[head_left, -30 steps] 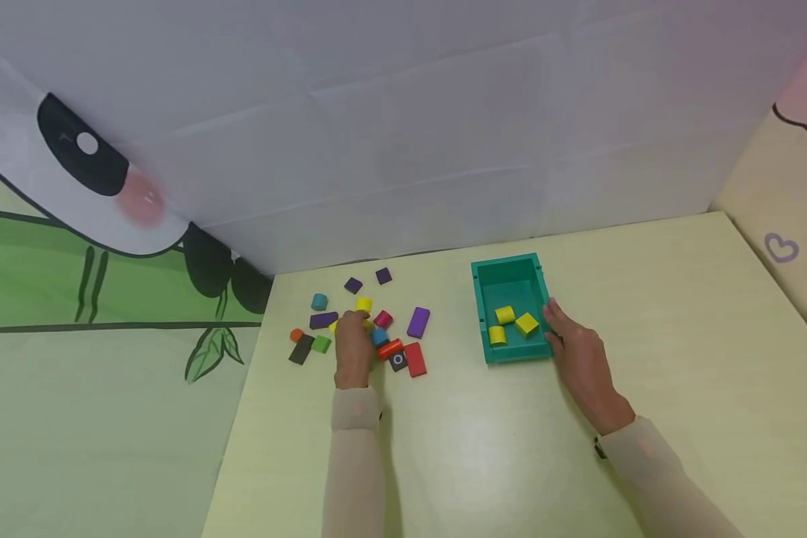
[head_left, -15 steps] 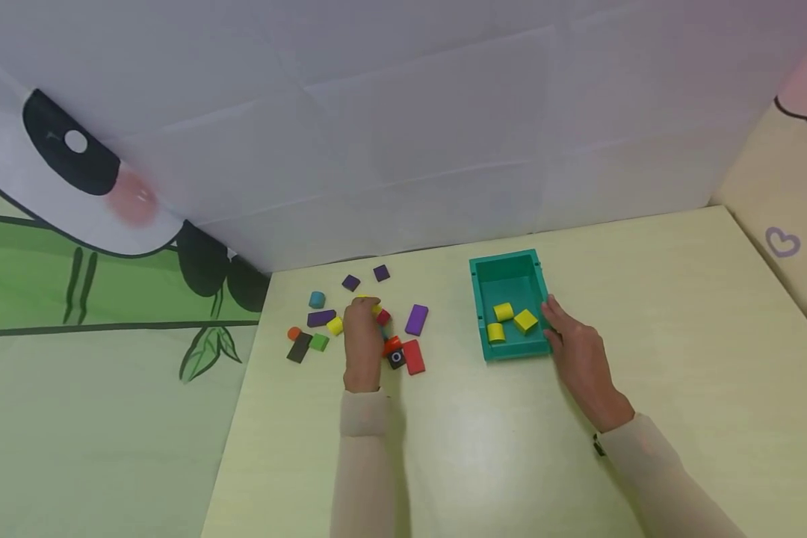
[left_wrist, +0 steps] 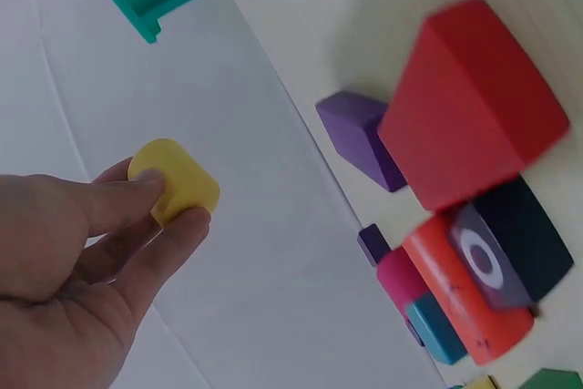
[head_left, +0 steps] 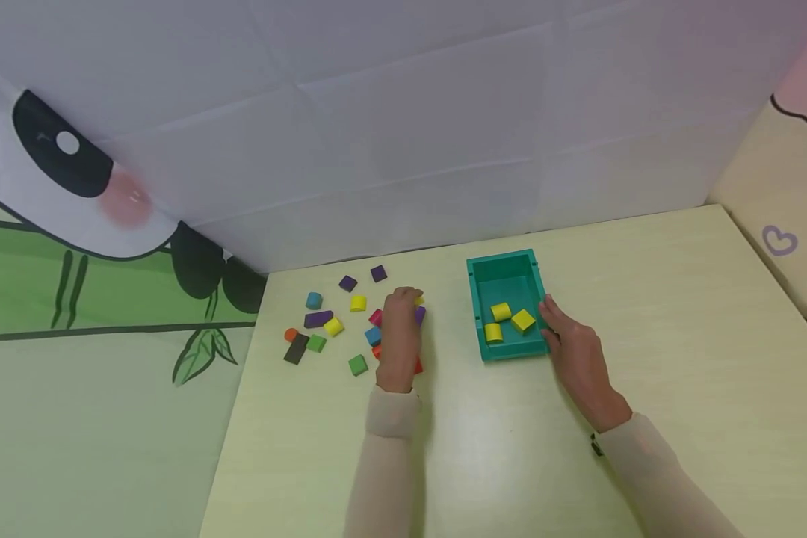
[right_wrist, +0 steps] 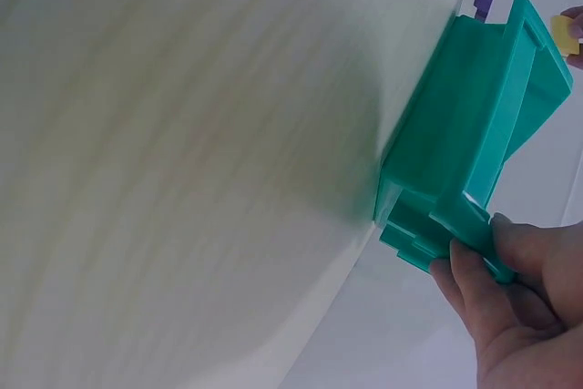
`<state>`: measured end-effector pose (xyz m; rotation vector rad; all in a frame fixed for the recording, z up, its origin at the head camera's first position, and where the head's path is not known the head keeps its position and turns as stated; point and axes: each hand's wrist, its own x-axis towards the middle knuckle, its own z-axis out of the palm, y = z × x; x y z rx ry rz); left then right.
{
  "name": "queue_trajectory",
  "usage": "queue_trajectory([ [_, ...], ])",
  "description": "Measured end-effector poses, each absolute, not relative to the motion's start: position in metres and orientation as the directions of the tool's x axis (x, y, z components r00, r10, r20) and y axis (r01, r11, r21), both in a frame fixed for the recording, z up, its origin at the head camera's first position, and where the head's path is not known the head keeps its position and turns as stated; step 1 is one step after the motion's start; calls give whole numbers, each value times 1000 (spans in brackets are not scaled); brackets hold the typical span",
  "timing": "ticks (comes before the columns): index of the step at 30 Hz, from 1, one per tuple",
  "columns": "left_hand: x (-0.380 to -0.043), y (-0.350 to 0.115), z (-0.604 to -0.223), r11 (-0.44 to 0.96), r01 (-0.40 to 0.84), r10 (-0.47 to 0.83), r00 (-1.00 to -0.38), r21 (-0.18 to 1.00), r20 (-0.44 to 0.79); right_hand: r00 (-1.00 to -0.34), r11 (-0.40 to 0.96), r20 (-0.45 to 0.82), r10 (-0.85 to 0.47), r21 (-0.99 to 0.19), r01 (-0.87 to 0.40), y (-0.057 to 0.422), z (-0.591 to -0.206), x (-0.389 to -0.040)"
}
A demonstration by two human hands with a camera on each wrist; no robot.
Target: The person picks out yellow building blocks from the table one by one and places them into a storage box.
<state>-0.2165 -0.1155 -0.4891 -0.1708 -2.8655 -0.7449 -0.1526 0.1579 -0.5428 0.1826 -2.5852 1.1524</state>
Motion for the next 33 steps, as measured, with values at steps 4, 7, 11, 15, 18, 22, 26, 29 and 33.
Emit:
queue_trajectory([
  [4, -213, -104, -486, 853, 135, 66, -986, 504, 153, -945, 673, 328, 5, -700, -239, 158, -541, -152],
  [7, -212, -96, -485, 847, 144, 77, -986, 511, 149, -944, 675, 331, 4, -697, -242, 158, -541, -151],
  [11, -212, -88, -485, 853, 153, 93, -985, 499, 144, -944, 678, 331, 3, -694, -241, 157, -539, -151],
  [15, -212, -81, -485, 856, 153, 103, -987, 494, 126, -945, 682, 327, 5, -692, -236, 157, -539, -152],
  [18, -211, -76, -484, 852, 160, 113, -986, 499, 123, -946, 684, 324, 6, -691, -232, 157, -539, -152],
  [22, -211, -69, -482, 845, 180, 132, -983, 504, 130, -949, 687, 316, 9, -691, -224, 157, -539, -152],
  [26, -211, -63, -481, 840, 208, 157, -977, 501, 144, -949, 686, 314, 9, -693, -222, 157, -538, -152],
  [29, -211, -58, -481, 839, 224, 174, -974, 496, 145, -949, 686, 315, 9, -692, -223, 157, -537, -152],
  [33, -211, -51, -479, 840, 242, 202, -970, 486, 136, -950, 683, 312, 8, -695, -223, 157, -537, -152],
])
